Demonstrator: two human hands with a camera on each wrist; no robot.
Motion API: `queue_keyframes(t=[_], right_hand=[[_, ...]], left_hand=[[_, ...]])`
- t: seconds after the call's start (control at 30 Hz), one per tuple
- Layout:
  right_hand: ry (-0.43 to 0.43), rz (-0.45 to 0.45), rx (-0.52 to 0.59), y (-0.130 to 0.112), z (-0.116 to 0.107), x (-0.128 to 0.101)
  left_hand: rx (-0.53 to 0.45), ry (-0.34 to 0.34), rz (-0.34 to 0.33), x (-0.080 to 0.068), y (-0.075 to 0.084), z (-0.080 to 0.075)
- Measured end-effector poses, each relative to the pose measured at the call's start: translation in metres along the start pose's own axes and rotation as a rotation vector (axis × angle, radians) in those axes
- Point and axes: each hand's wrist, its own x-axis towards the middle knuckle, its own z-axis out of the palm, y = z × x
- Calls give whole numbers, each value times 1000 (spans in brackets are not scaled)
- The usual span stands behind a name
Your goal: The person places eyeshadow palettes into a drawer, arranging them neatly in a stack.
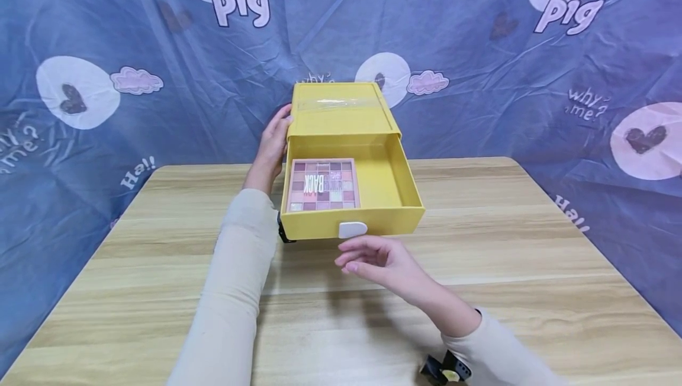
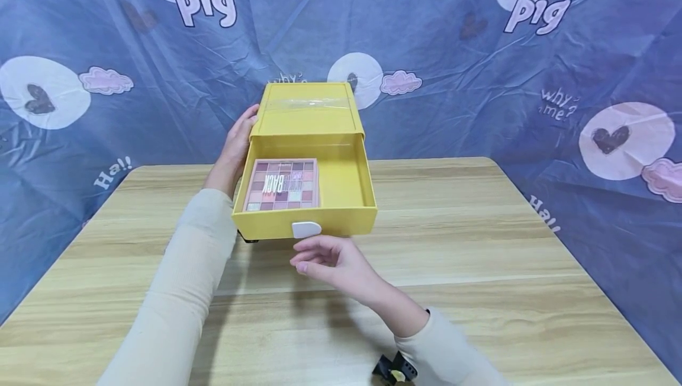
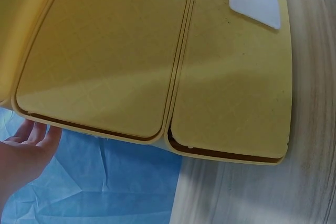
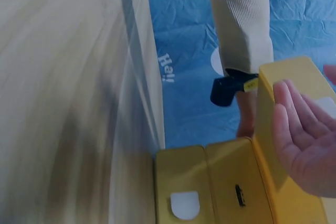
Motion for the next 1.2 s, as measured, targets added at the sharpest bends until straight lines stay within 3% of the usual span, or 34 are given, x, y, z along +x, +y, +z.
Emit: queue_keyframes(t=[0.17,0.47,0.77,0.9,1.1,1.2], right_hand=[[107,80,29,4,9,6],[231,29,53,9,16,11],[350,40,135,12,20,15],[369,-33,144,20,20,17],[331,-177,161,80,3,26],[367,-150,179,105,-3,31]], left_hand=[[-16,6,4,0,0,1],[14,4,-2,1,0,0],[2,3,-2,1,-1,0],[0,-8,2,0,-1,0],[-2,-22,5,-1,0,0],[-1,-17,1,-2,1,0]])
